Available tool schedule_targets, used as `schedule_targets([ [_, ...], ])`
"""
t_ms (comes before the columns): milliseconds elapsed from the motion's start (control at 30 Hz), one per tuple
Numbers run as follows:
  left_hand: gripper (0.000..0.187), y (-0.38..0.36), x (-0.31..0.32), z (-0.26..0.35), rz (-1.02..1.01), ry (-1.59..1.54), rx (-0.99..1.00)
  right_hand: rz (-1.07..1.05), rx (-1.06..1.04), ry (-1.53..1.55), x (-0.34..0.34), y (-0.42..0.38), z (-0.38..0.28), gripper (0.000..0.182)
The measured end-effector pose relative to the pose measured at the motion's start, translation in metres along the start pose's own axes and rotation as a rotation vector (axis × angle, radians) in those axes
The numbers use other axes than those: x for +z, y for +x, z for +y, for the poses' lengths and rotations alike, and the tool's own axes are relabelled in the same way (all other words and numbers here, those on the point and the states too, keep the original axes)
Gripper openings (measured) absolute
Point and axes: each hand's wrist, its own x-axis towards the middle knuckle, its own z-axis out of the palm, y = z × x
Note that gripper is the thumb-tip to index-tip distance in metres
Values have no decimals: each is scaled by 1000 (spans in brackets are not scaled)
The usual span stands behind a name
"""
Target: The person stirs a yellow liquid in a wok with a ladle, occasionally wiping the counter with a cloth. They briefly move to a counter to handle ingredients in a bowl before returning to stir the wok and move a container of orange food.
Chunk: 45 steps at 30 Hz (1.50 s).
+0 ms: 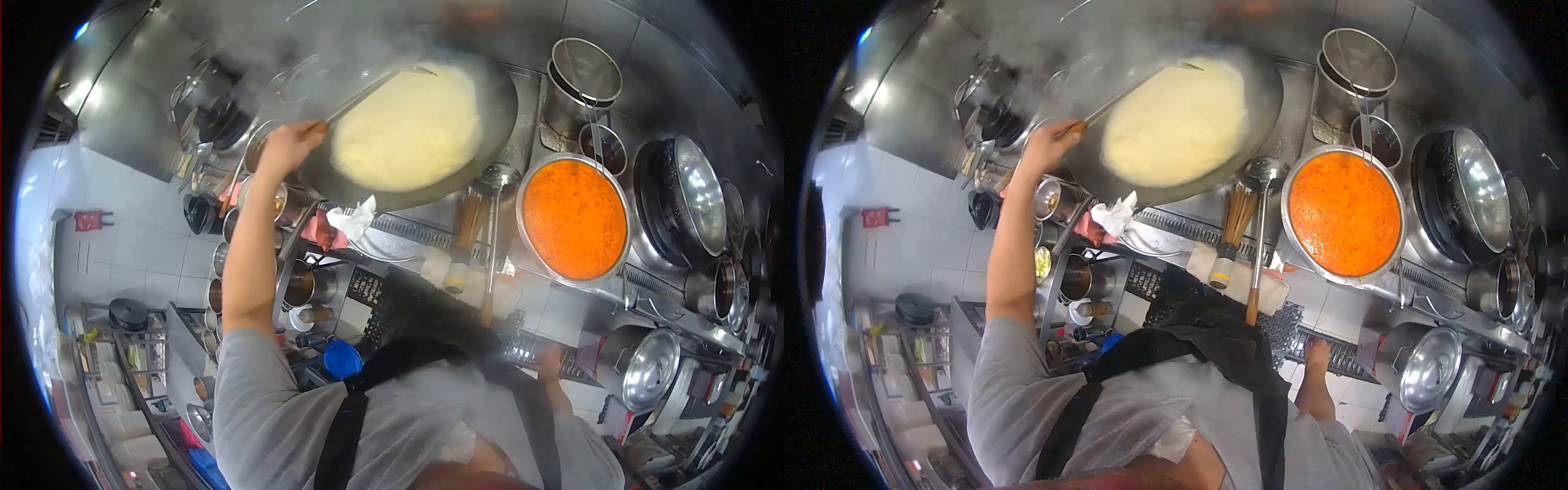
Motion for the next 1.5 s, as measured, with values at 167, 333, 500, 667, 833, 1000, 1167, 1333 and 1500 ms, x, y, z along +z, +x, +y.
schedule_targets([
  [167,44,-97,-89,-30,-30,-27,-71,-158,-176,-232,44,31,45,21],
  [333,39,-177,-121,-38,-100,-109,-168,-228,-222,-289,43,49,46,21],
  [500,40,-196,-90,-50,-226,-48,-264,-247,-300,-334,28,65,32,22],
  [667,40,-177,-27,-56,-179,21,29,-176,-420,-596,37,72,43,21],
  [833,41,-130,34,-58,-162,-59,146,-148,-99,-211,-5,49,-5,21],
  [1000,47,-67,66,-37,-237,-16,16,192,-271,-112,14,9,22,20],
  [1167,43,-5,95,-31,-136,1,193,-173,52,-171,45,-13,55,21],
  [1333,38,32,81,17,-266,-10,-42,-176,86,-212,33,-39,37,22],
  [1500,43,65,77,15,-45,-32,111,-154,263,132,36,-28,22,22],
])
